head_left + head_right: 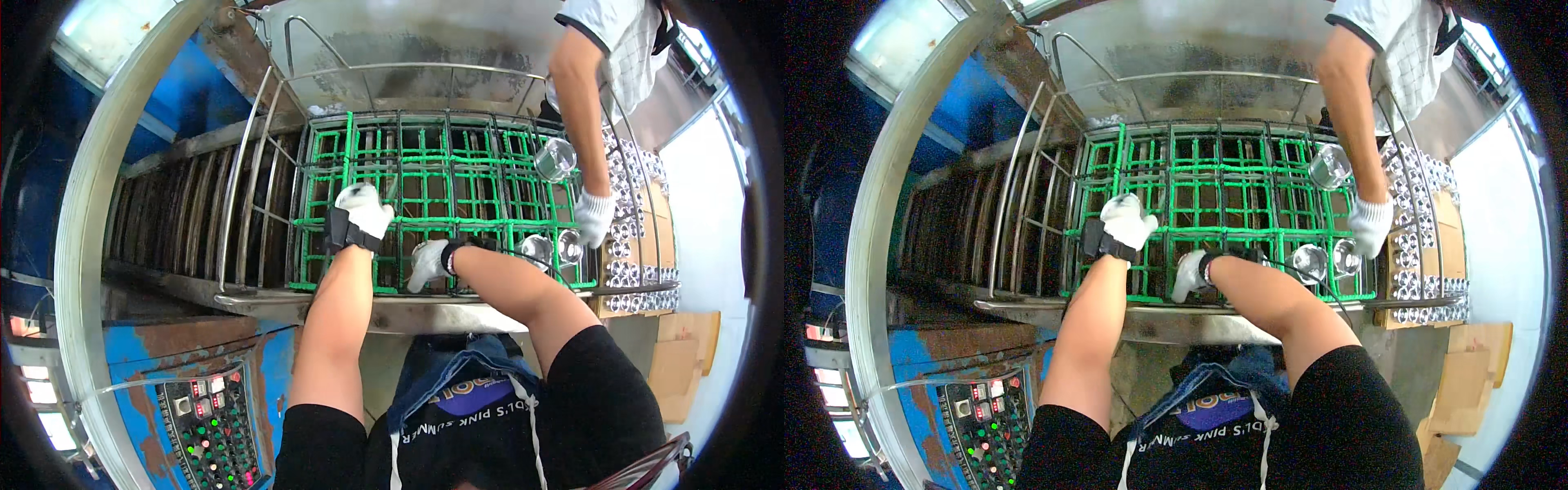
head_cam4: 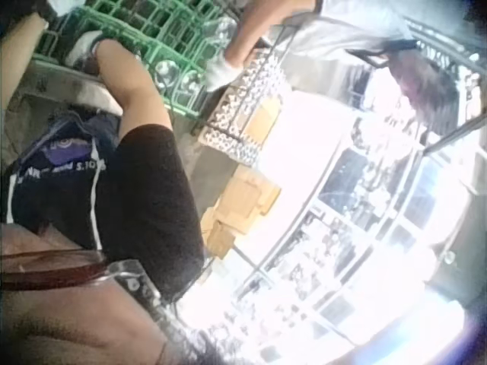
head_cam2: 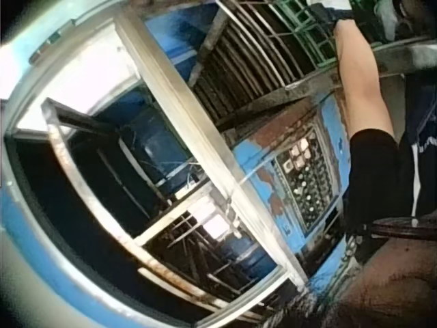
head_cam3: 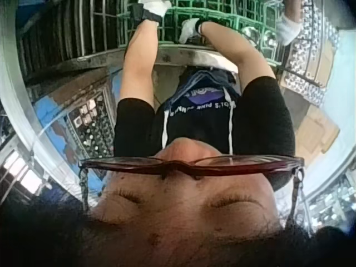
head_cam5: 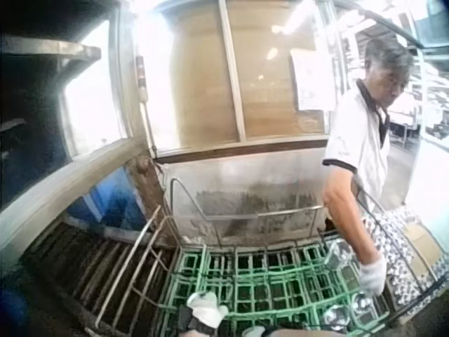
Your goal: Load metal pistons into a green plastic washing rack and operate an industrial cleaning machine.
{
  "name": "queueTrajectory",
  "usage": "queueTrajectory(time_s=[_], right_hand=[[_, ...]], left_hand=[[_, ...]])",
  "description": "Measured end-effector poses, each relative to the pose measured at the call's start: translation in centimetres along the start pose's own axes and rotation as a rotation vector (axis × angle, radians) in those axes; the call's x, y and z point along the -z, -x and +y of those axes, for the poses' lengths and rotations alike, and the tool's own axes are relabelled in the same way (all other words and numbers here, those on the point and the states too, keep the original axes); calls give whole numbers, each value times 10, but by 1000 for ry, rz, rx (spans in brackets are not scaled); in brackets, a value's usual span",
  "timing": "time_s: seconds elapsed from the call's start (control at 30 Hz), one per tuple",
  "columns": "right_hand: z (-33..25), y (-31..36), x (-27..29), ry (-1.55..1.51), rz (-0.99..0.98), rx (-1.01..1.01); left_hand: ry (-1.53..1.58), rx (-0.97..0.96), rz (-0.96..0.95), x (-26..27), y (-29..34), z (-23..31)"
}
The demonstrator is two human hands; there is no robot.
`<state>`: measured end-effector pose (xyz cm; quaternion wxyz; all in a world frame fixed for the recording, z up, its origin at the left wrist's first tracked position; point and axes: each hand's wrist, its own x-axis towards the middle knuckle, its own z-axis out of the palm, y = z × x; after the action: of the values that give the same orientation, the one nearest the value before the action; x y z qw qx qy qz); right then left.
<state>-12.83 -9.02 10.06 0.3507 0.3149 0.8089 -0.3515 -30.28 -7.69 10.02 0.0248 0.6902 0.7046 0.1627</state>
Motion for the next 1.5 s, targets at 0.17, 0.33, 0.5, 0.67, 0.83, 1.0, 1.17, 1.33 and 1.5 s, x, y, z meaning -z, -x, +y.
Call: queueTrajectory(time_s=[0.17, 0.33, 0.5, 0.67, 0.83, 1.0, 1.17, 1.33, 1.5], right_hand=[[-20, 43, 16, -10, 302, -218], [-16, 65, 29, 250, 856, 24], [19, 32, 30, 319, 939, 420], [16, 135, 69, -256, 491, -72], [67, 72, -20, -17, -82, -152], [93, 64, -34, -348, -82, -104], [72, 78, -12, -115, 263, -374], [24, 131, 22, -161, 663, -290], [50, 89, 1, 4, 928, -114]], left_hand=[[-10, 202, -192, 20, -6, 23], [222, 246, -353, 56, -14, 46], [-64, 67, -479, 14, -14, 24], [-207, -4, -370, 2, -8, 22], [-206, 74, -364, 6, -6, 30], [-111, 15, -430, 18, -11, 32], [-130, -5, -406, 14, -9, 27], [-97, 21, -420, 16, -7, 27], [-58, 15, -458, 18, -10, 30]])
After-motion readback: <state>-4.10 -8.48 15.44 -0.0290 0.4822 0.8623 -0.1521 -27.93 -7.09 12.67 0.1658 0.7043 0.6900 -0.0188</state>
